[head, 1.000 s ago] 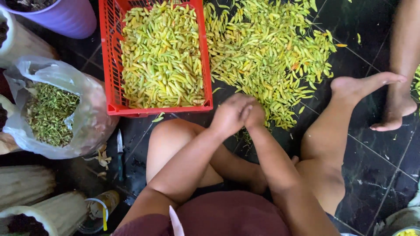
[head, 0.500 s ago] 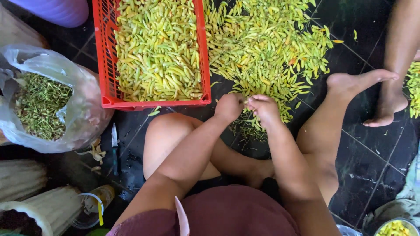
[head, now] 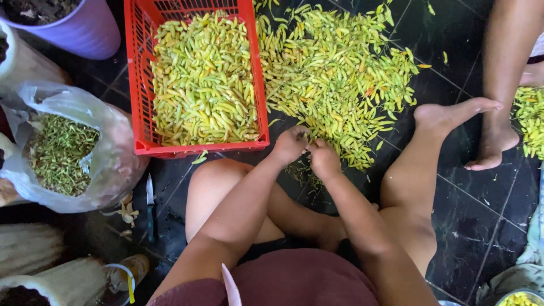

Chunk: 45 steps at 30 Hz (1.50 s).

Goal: The person sits on the floor and removes stems from small green vegetables by hand, placing the cleaned pieces into a red basket. A second person is also visible working on the same task nearby.

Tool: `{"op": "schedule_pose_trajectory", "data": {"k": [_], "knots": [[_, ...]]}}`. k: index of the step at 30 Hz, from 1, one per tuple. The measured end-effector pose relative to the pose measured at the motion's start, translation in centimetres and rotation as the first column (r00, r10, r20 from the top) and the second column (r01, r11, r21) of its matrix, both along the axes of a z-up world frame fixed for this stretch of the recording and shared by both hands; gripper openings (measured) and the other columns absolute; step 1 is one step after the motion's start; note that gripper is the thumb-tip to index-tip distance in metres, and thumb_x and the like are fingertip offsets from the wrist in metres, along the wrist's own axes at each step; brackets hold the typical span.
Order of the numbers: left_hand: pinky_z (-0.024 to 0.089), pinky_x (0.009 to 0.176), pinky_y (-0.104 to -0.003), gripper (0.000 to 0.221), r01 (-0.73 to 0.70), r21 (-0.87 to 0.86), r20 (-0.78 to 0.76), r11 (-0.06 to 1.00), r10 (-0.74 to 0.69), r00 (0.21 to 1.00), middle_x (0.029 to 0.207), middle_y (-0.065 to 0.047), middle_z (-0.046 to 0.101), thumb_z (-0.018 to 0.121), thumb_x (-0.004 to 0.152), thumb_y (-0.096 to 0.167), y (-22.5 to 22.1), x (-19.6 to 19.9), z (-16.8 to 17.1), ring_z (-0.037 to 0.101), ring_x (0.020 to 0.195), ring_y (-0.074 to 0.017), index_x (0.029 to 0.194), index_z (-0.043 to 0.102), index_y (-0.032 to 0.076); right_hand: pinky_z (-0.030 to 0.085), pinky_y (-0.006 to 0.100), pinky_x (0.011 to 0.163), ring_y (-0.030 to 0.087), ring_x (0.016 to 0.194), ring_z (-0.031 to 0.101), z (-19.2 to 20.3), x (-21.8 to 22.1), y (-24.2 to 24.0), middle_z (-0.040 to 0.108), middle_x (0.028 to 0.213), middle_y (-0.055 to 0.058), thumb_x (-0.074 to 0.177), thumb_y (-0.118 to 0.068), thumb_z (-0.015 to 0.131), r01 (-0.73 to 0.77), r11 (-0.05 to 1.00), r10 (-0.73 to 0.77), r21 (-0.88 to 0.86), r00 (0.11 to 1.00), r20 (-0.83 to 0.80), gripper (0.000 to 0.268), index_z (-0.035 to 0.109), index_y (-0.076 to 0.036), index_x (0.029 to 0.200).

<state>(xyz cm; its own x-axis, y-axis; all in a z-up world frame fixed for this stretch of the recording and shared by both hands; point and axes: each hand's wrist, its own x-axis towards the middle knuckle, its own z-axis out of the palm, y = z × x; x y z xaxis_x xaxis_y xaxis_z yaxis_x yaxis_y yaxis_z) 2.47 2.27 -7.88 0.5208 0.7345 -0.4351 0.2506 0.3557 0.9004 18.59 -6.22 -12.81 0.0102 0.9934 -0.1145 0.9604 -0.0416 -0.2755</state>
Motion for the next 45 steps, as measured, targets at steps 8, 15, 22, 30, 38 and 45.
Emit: {"op": "schedule_pose_trajectory", "data": {"k": [8,15,22,30,38,45], "knots": [[0.064,0.066,-0.033,0.033,0.013,-0.133,-0.065,0.991,-0.022,0.998,0.086,-0.016,0.066,0.067,0.097,0.025,0.1,-0.2,-0.3,0.07,0.069,-0.0202,0.113,0.068,-0.004,0.062,0.039,0.071,0.03,0.089,0.074,2.0,0.2,-0.6,0.074,0.096,0.017,0.094,-0.018,0.073,0.525,0.828,-0.532,-0.197,0.624,-0.573,0.023,0.074,-0.003,0.11],[0.057,0.1,-0.048,0.05,0.028,-0.501,0.181,0.865,0.073,0.981,0.118,-0.029,0.061,0.073,0.092,0.009,-1.9,1.6,-1.2,0.064,0.112,-0.0311,0.129,0.057,-0.02,0.043,0.019,0.046,0.012,0.06,0.06,2.2,-0.8,-2.8,0.064,0.072,0.007,0.094,-0.013,0.072,0.636,0.672,-0.567,-0.379,0.113,-0.816,0.011,0.073,-0.002,0.097],[0.057,0.1,-0.05,0.054,0.101,-0.447,0.232,0.889,0.006,0.973,0.117,-0.026,0.063,0.08,0.091,0.014,-2.0,1.7,-2.4,0.062,0.109,-0.0312,0.132,0.059,-0.014,0.048,0.021,0.06,0.014,0.078,0.061,4.7,3.0,-2.5,0.063,0.091,0.006,0.092,-0.008,0.071,0.513,0.66,-0.623,-0.548,-0.034,-0.782,0.025,0.067,0.0,0.115],[0.059,0.097,-0.052,0.041,0.085,-0.582,0.274,0.808,0.096,0.957,0.113,-0.02,0.063,0.066,0.094,0.026,-0.8,2.3,-2.0,0.063,0.107,-0.0312,0.122,0.055,-0.002,0.055,0.055,0.094,0.049,0.125,0.05,2.5,7.6,-0.2,0.055,0.128,0.023,0.098,-0.009,0.063,0.346,0.934,-0.346,-0.09,0.938,0.014,0.042,0.058,0.003,0.138],[0.059,0.097,-0.052,0.069,0.038,-0.378,0.106,0.925,0.002,0.994,0.129,-0.029,0.057,0.082,0.092,0.028,-1.7,1.6,-1.6,0.063,0.116,-0.038,0.141,0.052,-0.01,0.05,0.048,0.1,0.03,0.092,0.072,2.4,4.7,-3.2,0.073,0.092,0.01,0.093,-0.013,0.074,0.328,0.881,-0.316,0.34,0.944,-0.092,0.021,0.074,-0.01,0.114],[0.065,0.087,-0.042,0.065,0.034,-0.323,0.107,0.946,0.001,0.994,0.106,-0.021,0.064,0.083,0.088,0.014,-3.8,3.7,-5.2,0.071,0.093,-0.0263,0.141,0.052,-0.01,0.057,0.06,0.076,0.051,0.083,0.067,3.6,-1.5,-4.6,0.067,0.085,0.024,0.091,0.0,0.069,0.379,0.877,-0.249,0.297,0.886,-0.392,0.024,0.071,0.0,0.115]]}}
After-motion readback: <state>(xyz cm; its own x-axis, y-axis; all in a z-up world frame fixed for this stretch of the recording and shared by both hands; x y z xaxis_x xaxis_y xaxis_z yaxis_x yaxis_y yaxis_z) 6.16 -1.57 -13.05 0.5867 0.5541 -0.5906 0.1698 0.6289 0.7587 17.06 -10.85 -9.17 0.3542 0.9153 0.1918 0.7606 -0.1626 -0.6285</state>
